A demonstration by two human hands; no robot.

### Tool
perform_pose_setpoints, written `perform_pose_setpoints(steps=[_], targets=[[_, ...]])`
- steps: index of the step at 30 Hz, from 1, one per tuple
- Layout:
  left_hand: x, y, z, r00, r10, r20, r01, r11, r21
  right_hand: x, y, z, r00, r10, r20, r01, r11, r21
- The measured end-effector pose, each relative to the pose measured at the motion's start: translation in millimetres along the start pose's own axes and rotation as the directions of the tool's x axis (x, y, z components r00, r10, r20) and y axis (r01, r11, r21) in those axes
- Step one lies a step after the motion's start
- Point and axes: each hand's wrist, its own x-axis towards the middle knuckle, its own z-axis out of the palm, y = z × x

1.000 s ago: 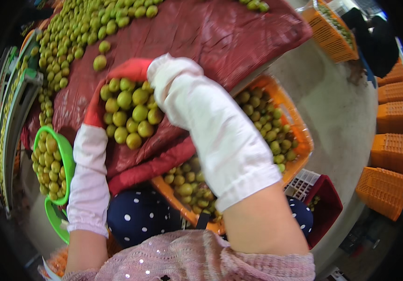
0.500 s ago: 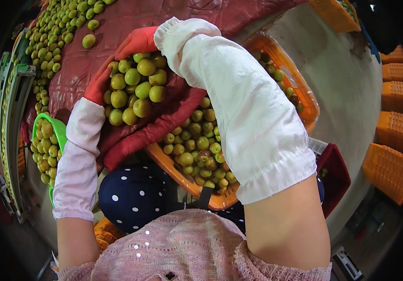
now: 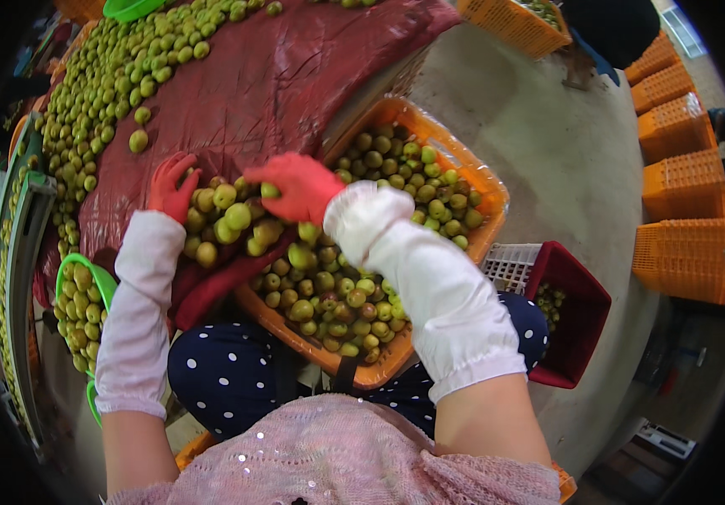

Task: The person sorts green plums from a large pile on a table into an orange crate using both hands. They repeatedly scoop handfuls of plums and transfer them into the crate while other workers sort nearby.

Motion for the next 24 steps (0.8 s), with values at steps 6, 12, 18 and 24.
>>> perform_pose_setpoints(steps=[6,12,18,24], targets=[[-20.6,151.3,-32.7,0.789,0.470,0.395,-0.482,0.873,-0.077,-110.1,-12.3,48.1,0.930,0.093,-0.355,-0.155,0.977,-0.149],[-22.0,137.3,-3.1,0.775,0.532,0.341,-0.574,0.818,0.029,-145.5,-43.0,96.1,0.973,0.195,-0.120,-0.222,0.933,-0.283],[-12.9,136.6,55.5,0.696,0.597,0.399,-0.681,0.726,0.102,-152.1,-1.0,61.6,0.905,0.425,0.005,-0.366,0.785,-0.500],[-24.5,193.6,114.3,0.819,0.399,0.413,-0.398,0.913,-0.093,-184.3,43.8,32.4,0.805,0.556,-0.207,-0.583,0.679,-0.445]])
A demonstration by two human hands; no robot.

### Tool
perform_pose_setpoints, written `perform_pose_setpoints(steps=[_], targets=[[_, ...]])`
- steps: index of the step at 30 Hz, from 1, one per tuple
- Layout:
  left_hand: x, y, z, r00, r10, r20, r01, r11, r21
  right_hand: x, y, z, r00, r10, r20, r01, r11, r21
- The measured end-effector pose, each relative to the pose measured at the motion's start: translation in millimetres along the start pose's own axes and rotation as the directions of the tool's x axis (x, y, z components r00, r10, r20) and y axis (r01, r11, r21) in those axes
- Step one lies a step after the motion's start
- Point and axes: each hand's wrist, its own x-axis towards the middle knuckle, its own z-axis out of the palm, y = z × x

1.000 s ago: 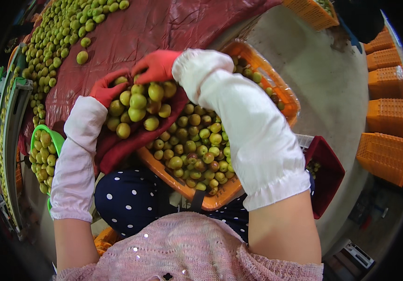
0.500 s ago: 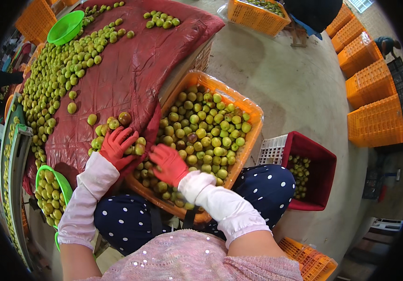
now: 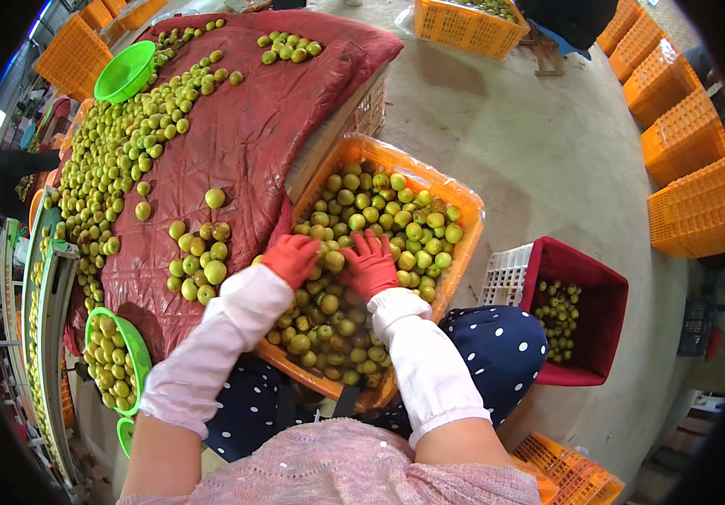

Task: The person sorts green plums from a large pile on a table into an orange crate using both hands. They repeatedly scoop handfuls of plums and transfer them into the crate while other workers sort nearby.

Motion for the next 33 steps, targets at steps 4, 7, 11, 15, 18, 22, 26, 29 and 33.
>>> perform_pose_setpoints(steps=[4,7,11,15,18,22,26,29,33], targets=[[14.8,34.9,33.0,0.962,-0.011,-0.271,-0.049,0.976,-0.214,8.2,30.3,19.9,0.864,0.324,-0.386,-0.249,0.941,0.230],[23.6,19.9,-29.6,0.900,-0.286,-0.328,0.225,0.951,-0.212,25.1,11.1,-12.8,0.771,0.241,-0.589,-0.036,0.941,0.337],[-22.7,-39.6,-62.3,0.176,-0.684,-0.708,0.553,0.664,-0.504,75.7,-85.1,-91.2,0.874,0.026,-0.485,0.321,0.718,0.618],[-125.9,-175.1,-23.0,-0.120,-0.847,-0.517,0.598,0.354,-0.719,155.5,-174.9,-40.1,0.891,-0.139,-0.432,0.425,0.592,0.685],[-146.3,-189.5,-10.9,0.176,-0.937,-0.303,0.216,0.337,-0.917,156.5,-223.3,-24.9,0.916,-0.357,-0.185,0.400,0.772,0.494],[-52.8,-76.5,-38.7,0.412,-0.906,-0.094,0.005,0.106,-0.994,147.8,-149.9,-42.9,0.940,-0.325,-0.100,0.321,0.750,0.579],[-42.5,-62.6,-37.3,0.634,-0.606,-0.481,0.428,0.793,-0.434,126.3,-106.4,-43.4,0.861,-0.410,-0.301,0.509,0.712,0.484],[-41.7,-74.1,-43.8,0.688,-0.515,-0.511,0.428,0.857,-0.286,119.8,-85.1,-27.5,0.851,-0.303,-0.430,0.515,0.645,0.565],[-67.8,-109.1,-68.7,0.610,-0.634,-0.475,0.712,0.701,-0.023,121.1,-98.0,-45.2,0.990,0.070,-0.126,0.044,0.683,0.729]])
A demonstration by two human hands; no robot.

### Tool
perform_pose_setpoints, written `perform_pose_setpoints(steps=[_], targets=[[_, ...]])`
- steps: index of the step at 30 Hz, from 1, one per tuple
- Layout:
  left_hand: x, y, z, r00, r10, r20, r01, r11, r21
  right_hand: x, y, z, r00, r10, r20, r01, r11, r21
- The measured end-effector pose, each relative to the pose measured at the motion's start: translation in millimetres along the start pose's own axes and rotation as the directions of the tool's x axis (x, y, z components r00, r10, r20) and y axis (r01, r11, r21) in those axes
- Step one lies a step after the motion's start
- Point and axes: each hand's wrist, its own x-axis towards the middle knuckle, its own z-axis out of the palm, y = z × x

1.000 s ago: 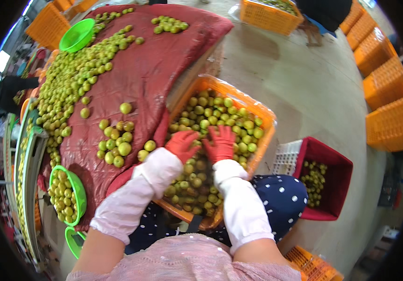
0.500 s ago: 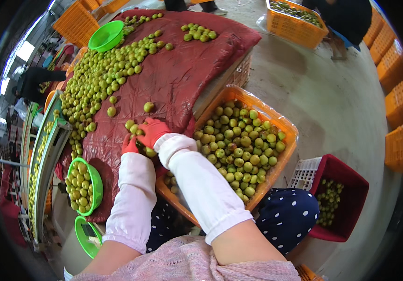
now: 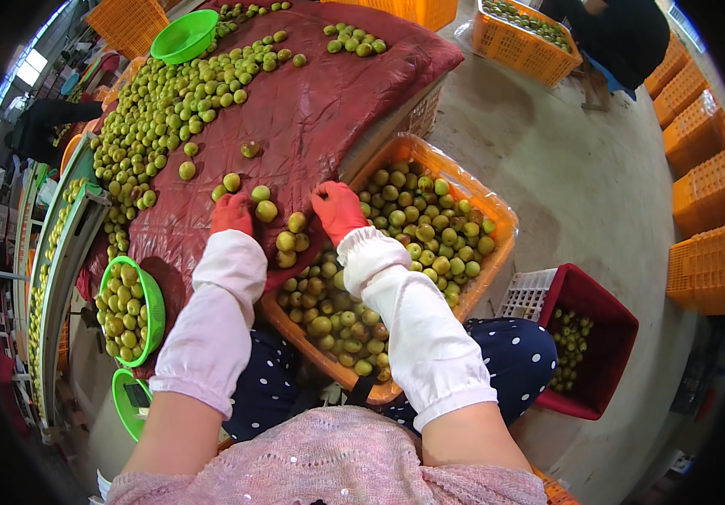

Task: The person sorts green plums from a large pile on a table into an orange crate using both hands. They repeatedly scoop handfuls of plums and transfer them into the crate while other workers sort nearby.

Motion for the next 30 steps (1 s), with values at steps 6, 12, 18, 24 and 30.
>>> perform_pose_setpoints(steps=[6,12,18,24,30], targets=[[7.9,-31.2,-28.7,0.986,0.093,-0.136,-0.068,0.982,0.175,21.5,-61.3,5.1,0.996,-0.010,0.089,-0.057,0.697,0.715],[-33.6,38.5,-24.1,0.665,0.688,0.292,-0.602,0.724,-0.335,-68.3,1.7,-14.4,0.971,-0.190,-0.147,0.180,0.981,-0.079],[-52.6,59.0,30.6,0.699,0.694,0.173,-0.636,0.713,-0.295,-151.5,46.3,13.9,0.958,-0.195,0.210,0.279,0.803,-0.527],[-96.5,119.1,78.1,0.625,0.728,0.282,-0.561,0.670,-0.486,-91.6,106.0,-28.6,0.953,-0.284,0.108,0.264,0.598,-0.757],[-142.4,73.1,130.2,0.826,0.487,0.284,-0.462,0.873,-0.156,-61.7,149.9,-125.2,0.998,-0.025,-0.066,-0.036,0.624,-0.781]])
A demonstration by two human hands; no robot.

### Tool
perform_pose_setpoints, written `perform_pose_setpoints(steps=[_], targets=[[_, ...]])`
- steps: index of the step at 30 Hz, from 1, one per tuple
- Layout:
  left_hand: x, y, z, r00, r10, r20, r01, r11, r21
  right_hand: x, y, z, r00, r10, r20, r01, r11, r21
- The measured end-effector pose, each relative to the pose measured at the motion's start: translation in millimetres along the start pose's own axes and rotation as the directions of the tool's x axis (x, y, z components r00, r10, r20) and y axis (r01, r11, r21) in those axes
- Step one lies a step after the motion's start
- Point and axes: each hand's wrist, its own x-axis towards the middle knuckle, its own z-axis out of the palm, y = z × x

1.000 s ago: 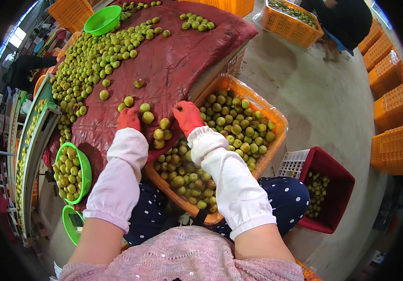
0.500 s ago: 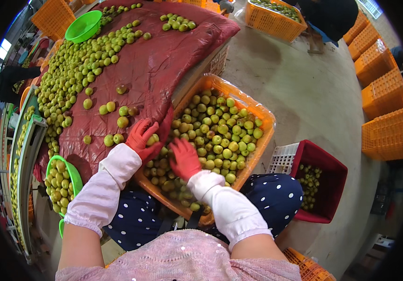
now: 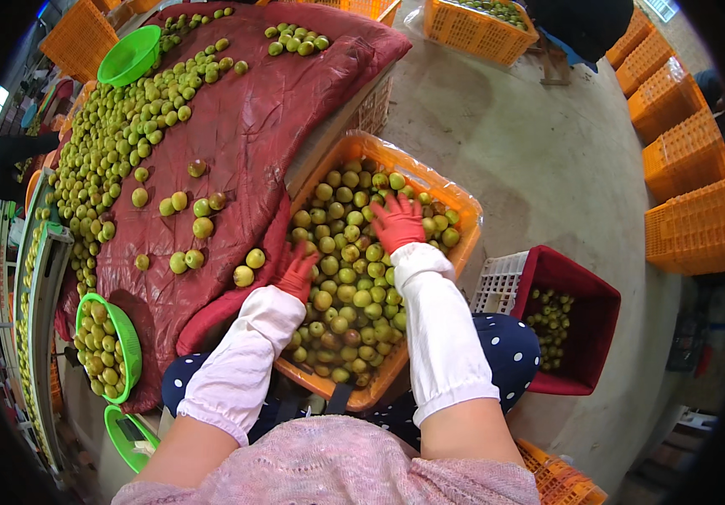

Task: The person sorts green plums from a large pile on a table into an orange crate using both hands. They repeatedly scoop handfuls of plums and transfer them into the crate while other workers sort nearby.

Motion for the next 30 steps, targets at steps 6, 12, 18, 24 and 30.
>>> perform_pose_setpoints(steps=[6,12,18,24,30], targets=[[-12.2,-13.9,2.4,0.970,-0.244,-0.017,0.213,0.878,-0.428,5.1,-13.5,-7.2,0.990,-0.110,-0.088,0.130,0.953,0.274],[-14.2,22.3,-37.4,0.979,-0.205,0.020,0.204,0.958,-0.200,-4.6,-59.0,7.5,0.975,0.055,0.217,-0.110,0.961,0.253],[-58.7,23.0,-49.1,0.934,-0.357,-0.006,0.355,0.926,0.126,-36.5,-57.4,-118.2,0.941,0.305,-0.149,-0.150,0.768,0.623],[-56.3,87.8,-65.1,0.934,-0.341,0.108,0.341,0.940,0.025,-174.5,66.4,-260.0,0.883,0.313,-0.350,-0.314,0.948,0.056],[-83.0,101.3,-34.5,0.965,-0.014,0.260,0.019,1.000,-0.018,-224.2,102.3,-294.3,0.780,0.399,-0.483,-0.518,0.844,-0.139]])
